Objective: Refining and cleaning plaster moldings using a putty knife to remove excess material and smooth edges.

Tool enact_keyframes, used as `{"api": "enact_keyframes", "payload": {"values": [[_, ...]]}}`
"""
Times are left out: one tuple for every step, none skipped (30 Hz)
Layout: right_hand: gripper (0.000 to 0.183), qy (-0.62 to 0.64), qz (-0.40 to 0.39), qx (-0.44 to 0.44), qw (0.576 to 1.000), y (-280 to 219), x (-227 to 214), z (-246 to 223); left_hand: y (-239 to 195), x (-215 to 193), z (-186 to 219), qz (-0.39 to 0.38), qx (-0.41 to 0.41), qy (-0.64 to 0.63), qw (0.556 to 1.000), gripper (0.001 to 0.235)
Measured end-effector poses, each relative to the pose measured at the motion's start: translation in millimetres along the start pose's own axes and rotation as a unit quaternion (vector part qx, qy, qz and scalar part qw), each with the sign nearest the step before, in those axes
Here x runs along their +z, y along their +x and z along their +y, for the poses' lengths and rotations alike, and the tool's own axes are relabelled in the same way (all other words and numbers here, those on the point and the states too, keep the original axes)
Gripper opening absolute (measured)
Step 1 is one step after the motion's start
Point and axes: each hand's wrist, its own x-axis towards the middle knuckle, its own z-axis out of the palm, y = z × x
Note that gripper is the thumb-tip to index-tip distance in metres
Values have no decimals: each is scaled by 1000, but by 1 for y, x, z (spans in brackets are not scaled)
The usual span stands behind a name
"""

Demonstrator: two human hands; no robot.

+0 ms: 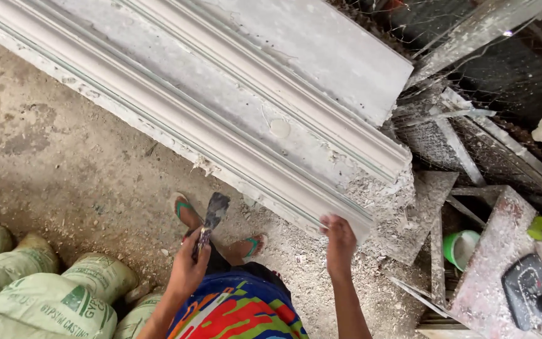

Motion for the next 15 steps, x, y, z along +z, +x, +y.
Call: {"api": "enact_keyframes", "payload": {"values": [[27, -2, -1, 1, 1000, 2, 8, 7, 9, -7, 9, 0, -2, -1, 1000, 63], [33, -2, -65, -11, 998, 3, 15, 13, 19, -15, 18, -19, 54, 65, 996, 57], [45, -1, -129, -23, 991, 5, 23, 20, 30, -23, 28, -37, 111, 131, 985, 51], [45, -2, -125, -20, 992, 0, 29, 28, 41, -31, 34, -41, 111, 131, 984, 51], [42, 25, -159, -1, 987, -5, 34, 37, 51, -38, 40, -47, 161, 208, 964, 46], [40, 54, -190, 19, 980, -10, 41, 44, 64, -46, 47, -55, 212, 283, 934, 44], [40, 56, -184, 21, 981, -13, 45, 52, 72, -53, 57, -60, 215, 283, 933, 44], [40, 61, -192, 69, 977, -18, 50, 60, 83, -61, 68, -86, 246, 295, 919, 41], [41, 68, -199, 116, 971, -21, 56, 68, 93, -67, 79, -111, 276, 306, 904, 40], [41, 75, -188, 119, 972, -28, 59, 69, 108, -73, 71, -122, 283, 308, 900, 40], [47, 114, -177, 155, 965, -35, 63, 69, 123, -77, 64, -144, 306, 320, 885, 38], [53, 152, -164, 192, 956, -44, 65, 71, 136, -80, 57, -167, 327, 329, 870, 36], [53, 159, -151, 196, 956, -46, 73, 73, 147, -89, 62, -181, 334, 329, 865, 36], [52, 250, -122, 247, 928, -49, 78, 75, 156, -95, 66, -201, 347, 338, 851, 34], [52, 339, -91, 293, 889, -52, 84, 77, 165, -101, 70, -222, 360, 346, 838, 31]]}}
